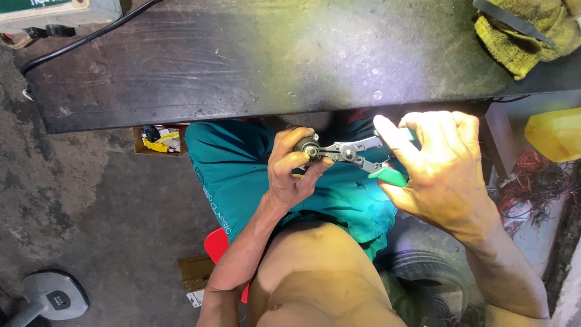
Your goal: Disassembling a motor component using pliers and then inspecting and manipulating the internal wiring and circuit board.
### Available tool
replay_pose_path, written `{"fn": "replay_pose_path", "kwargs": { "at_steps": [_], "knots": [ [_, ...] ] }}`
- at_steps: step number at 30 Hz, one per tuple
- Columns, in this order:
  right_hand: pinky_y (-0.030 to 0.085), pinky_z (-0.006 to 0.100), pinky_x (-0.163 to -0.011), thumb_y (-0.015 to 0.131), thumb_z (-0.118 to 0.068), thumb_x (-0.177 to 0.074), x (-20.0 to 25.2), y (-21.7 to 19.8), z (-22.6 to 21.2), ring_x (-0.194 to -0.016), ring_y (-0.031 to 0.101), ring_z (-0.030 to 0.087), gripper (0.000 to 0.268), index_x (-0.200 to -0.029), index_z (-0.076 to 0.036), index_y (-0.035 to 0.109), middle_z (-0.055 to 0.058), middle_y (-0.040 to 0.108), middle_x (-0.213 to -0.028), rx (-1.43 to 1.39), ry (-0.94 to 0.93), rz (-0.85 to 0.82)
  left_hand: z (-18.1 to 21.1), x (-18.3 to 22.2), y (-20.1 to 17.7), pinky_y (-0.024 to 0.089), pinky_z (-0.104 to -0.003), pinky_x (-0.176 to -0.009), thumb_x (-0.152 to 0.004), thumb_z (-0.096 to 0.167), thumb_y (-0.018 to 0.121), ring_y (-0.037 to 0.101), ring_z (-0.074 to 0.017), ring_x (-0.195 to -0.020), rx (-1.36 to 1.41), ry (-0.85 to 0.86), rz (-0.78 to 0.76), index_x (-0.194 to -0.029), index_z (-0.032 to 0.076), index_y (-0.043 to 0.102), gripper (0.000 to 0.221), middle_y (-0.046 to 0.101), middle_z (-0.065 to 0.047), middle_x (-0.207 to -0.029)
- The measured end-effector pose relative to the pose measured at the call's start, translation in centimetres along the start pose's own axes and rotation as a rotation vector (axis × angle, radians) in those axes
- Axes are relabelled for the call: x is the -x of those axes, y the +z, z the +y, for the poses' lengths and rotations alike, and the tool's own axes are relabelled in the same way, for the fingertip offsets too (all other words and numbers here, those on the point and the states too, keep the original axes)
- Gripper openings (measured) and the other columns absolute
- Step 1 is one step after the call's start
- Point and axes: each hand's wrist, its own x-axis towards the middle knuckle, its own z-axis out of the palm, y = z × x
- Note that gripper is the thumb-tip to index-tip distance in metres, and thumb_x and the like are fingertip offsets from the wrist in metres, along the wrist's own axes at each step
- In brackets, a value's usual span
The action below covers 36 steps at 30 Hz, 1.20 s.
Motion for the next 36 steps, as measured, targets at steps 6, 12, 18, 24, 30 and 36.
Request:
{"fn": "replay_pose_path", "kwargs": {
  "at_steps": [6, 12, 18, 24, 30, 36],
  "knots": [
    [0.04, 0.048, -0.087, 0.077, -0.055, -0.066, 0.3, 0.2, 0.5, -0.1, 0.059, 0.034, 0.091, -0.145, -0.013, 0.063, 0.011, 0.061, -0.115, 0.02, -0.018, -0.08, 0.2, 0.0, -0.1, 0.053, -0.053, -0.087, -0.1, 0.019, 0.073, 0.064, -0.039, -0.097, 0.009, -0.008, -0.02, -0.112, 0.013, 0.04, 0.035, 0.061, -0.026, -0.119],
    [0.041, 0.05, -0.084, 0.073, -0.054, -0.067, 0.3, 0.0, 1.1, -0.1, 0.06, 0.034, 0.087, -0.143, -0.013, 0.06, 0.013, 0.061, -0.116, -0.064, -0.042, -0.164, 0.2, 0.2, -0.3, 0.05, -0.049, -0.086, -0.098, 0.022, 0.072, 0.063, -0.0369, -0.096, 0.087, -0.095, -0.065, -0.099, 0.01, 0.05, 0.025, 0.062, -0.023, -0.12],
    [0.039, 0.047, -0.087, 0.08, -0.049, -0.059, 0.7, -0.5, 1.2, -0.106, 0.06, 0.032, 0.095, -0.147, -0.015, 0.066, 0.013, 0.063, -0.116, -0.013, 0.043, -0.115, 0.4, 0.1, 0.3, 0.051, -0.04, -0.085, -0.091, 0.013, 0.079, 0.064, -0.0297, -0.096, 0.177, -0.25, -0.006, -0.103, 0.012, 0.046, 0.035, 0.064, -0.021, -0.116],
    [0.039, 0.047, -0.082, 0.083, -0.045, -0.05, 0.0, -0.4, 1.5, -0.098, 0.06, 0.031, 0.099, -0.143, -0.016, 0.068, 0.011, 0.064, -0.114, 0.001, 0.063, -0.065, 0.2, 0.0, 3.2, 0.057, -0.031, -0.078, -0.089, 0.009, 0.082, 0.066, -0.0281, -0.103, 0.208, -0.282, 0.156, -0.118, 0.013, 0.043, 0.049, 0.059, -0.021, -0.116],
    [0.043, 0.047, -0.083, 0.08, -0.046, -0.055, -0.7, -1.7, 2.5, -0.102, 0.061, 0.03, 0.092, -0.142, -0.018, 0.07, 0.01, 0.063, -0.114, 0.108, 0.142, -0.056, 0.6, -0.6, 5.8, 0.057, -0.027, -0.064, -0.08, 0.01, 0.09, 0.062, -0.0149, -0.069, 0.092, -0.311, 0.304, -0.111, 0.015, 0.046, 0.054, 0.063, -0.014, -0.105],
    [0.042, 0.047, -0.085, 0.085, -0.043, -0.053, -1.5, -2.6, 1.6, -0.101, 0.059, 0.03, 0.094, -0.142, -0.017, 0.069, 0.01, 0.064, -0.115, 0.122, 0.11, -0.068, 0.5, -0.3, 6.2, 0.055, -0.026, -0.061, -0.083, 0.012, 0.088, 0.062, -0.0147, -0.067, 0.106, -0.33, 0.329, -0.111, 0.017, 0.044, 0.052, 0.062, -0.015, -0.107]
  ]
}}
